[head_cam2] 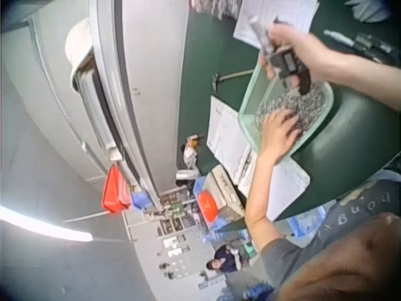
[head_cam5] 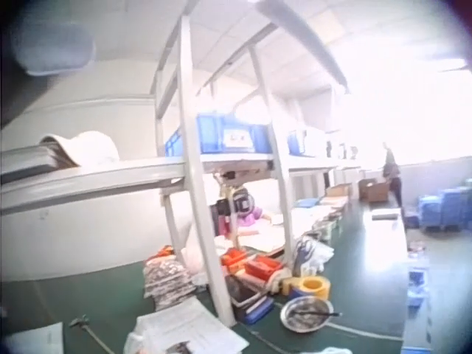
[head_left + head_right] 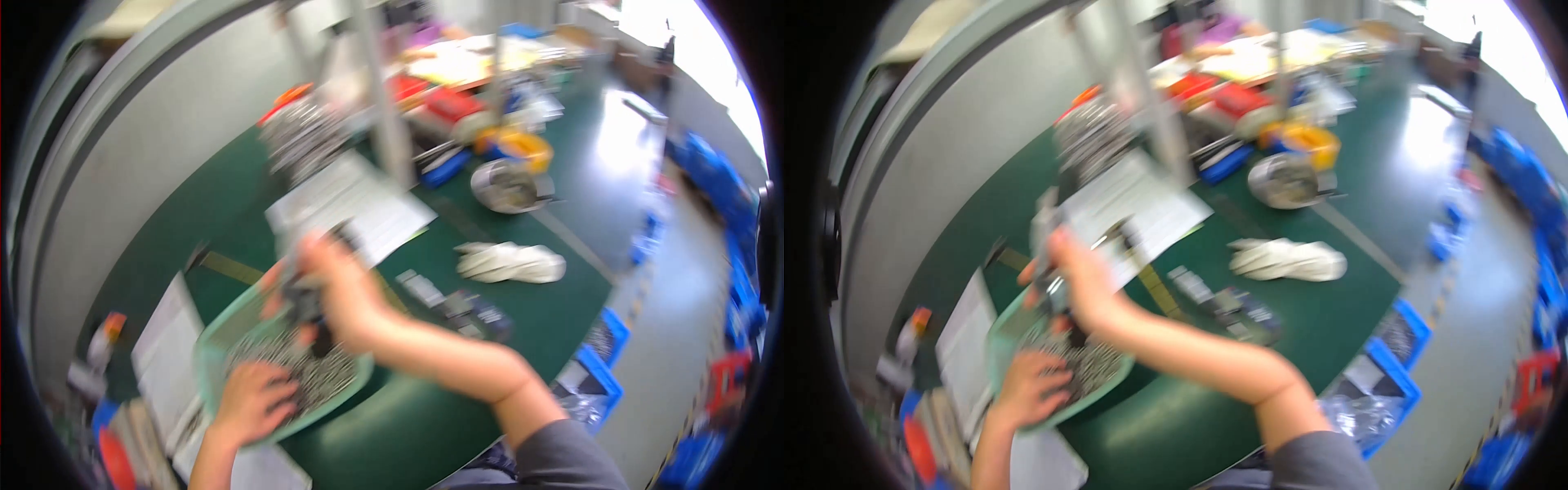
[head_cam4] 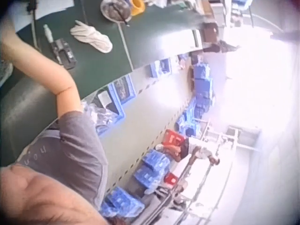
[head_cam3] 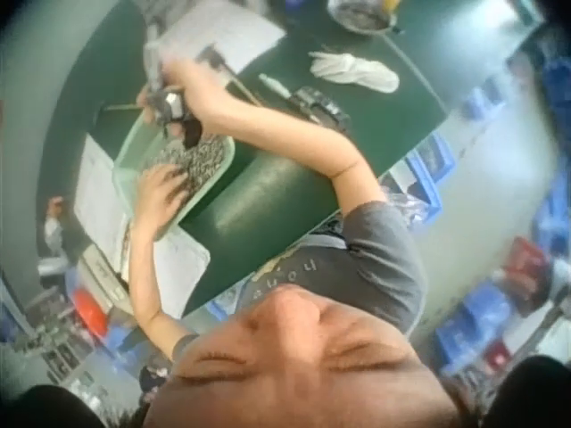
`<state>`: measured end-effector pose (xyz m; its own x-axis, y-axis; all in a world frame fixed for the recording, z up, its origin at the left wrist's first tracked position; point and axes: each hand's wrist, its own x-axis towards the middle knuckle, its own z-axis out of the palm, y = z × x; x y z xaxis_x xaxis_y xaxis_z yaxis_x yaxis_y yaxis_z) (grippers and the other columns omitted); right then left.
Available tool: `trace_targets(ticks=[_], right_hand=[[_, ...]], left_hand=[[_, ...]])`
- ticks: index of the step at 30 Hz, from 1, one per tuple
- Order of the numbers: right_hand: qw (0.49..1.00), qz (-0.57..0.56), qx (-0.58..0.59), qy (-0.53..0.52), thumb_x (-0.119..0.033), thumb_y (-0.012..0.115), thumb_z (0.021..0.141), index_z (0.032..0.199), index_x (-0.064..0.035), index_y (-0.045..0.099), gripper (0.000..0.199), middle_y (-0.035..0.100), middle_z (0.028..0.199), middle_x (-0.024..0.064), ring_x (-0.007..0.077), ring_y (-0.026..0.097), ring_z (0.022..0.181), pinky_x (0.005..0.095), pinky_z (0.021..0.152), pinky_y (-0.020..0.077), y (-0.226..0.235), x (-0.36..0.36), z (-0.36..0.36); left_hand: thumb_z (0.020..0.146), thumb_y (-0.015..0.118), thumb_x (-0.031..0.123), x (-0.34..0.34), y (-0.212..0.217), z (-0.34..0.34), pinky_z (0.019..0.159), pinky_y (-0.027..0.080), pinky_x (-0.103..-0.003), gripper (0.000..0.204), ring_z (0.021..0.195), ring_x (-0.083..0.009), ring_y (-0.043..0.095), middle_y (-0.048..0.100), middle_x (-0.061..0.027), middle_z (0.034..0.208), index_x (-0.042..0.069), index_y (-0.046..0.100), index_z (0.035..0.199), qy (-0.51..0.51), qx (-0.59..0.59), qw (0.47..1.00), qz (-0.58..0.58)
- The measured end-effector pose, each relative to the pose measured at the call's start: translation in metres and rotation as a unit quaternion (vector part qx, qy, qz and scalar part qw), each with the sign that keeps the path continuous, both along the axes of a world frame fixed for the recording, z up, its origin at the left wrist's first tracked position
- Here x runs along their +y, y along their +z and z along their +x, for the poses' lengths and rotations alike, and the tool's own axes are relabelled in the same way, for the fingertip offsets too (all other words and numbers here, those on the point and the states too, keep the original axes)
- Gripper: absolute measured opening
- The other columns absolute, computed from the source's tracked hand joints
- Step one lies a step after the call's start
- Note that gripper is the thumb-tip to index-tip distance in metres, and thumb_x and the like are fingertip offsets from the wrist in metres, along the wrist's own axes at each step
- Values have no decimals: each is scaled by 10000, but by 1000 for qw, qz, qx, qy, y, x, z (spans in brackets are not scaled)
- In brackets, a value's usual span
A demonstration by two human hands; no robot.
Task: Measure small metal cylinders using a digital micrometer and record the dimensions in an inspection logbook.
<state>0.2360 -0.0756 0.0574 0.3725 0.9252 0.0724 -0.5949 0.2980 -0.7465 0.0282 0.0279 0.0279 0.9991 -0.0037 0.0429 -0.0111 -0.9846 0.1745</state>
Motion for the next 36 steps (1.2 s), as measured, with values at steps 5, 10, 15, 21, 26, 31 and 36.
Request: trace_targets(ticks=[5,10,15,21,26,31,36], right_hand=[[998,18,20,50,-566,253,850,792,-49,551,600,555,577,57,114,403,312,217,296,317,-13,16,-16],[999,15,24,34,-564,243,851,782,-36,537,609,543,567,59,122,390,291,220,291,316,-7,9,-11],[998,12,5,61,-562,234,855,798,-34,526,606,540,575,65,123,392,291,218,289,317,-12,11,-15],[991,-24,47,127,-568,240,852,822,-36,528,606,548,604,71,110,410,331,210,291,328,-29,19,-40],[984,-58,92,140,-554,230,853,884,2,533,634,578,700,138,176,540,506,254,373,406,-39,19,-39],[984,-49,88,150,-557,234,835,852,-6,524,623,566,700,150,191,513,510,265,398,405,-46,26,-41],[979,-87,95,160,-546,223,841,854,-20,525,607,557,716,147,187,501,539,276,414,405,-46,24,-49]], left_hand=[[654,627,106,-11,-11,14,719,421,-365,176,834,-281,528,573,-122,860,45,635,819,-37,68,997,14],[680,576,88,-6,-9,5,703,392,-422,103,793,-325,503,536,-125,806,51,612,768,-31,121,992,30],[729,557,103,-2,-17,-9,620,411,-426,98,707,-322,516,535,-138,776,32,583,792,-33,43,997,59],[766,564,135,-32,-14,1,741,415,-424,183,818,-345,514,541,-169,857,0,533,885,421,-127,794,-419],[809,537,40,-34,-47,14,608,396,-206,50,670,-83,489,525,-13,760,21,541,855,349,-313,724,-505],[816,548,47,-39,-45,2,590,464,-226,102,653,-108,542,566,-41,792,-9,550,901,338,-329,606,-641],[810,561,22,-47,-41,-10,643,481,-210,134,690,-94,557,575,-54,837,-38,535,927,281,-330,601,-671]])
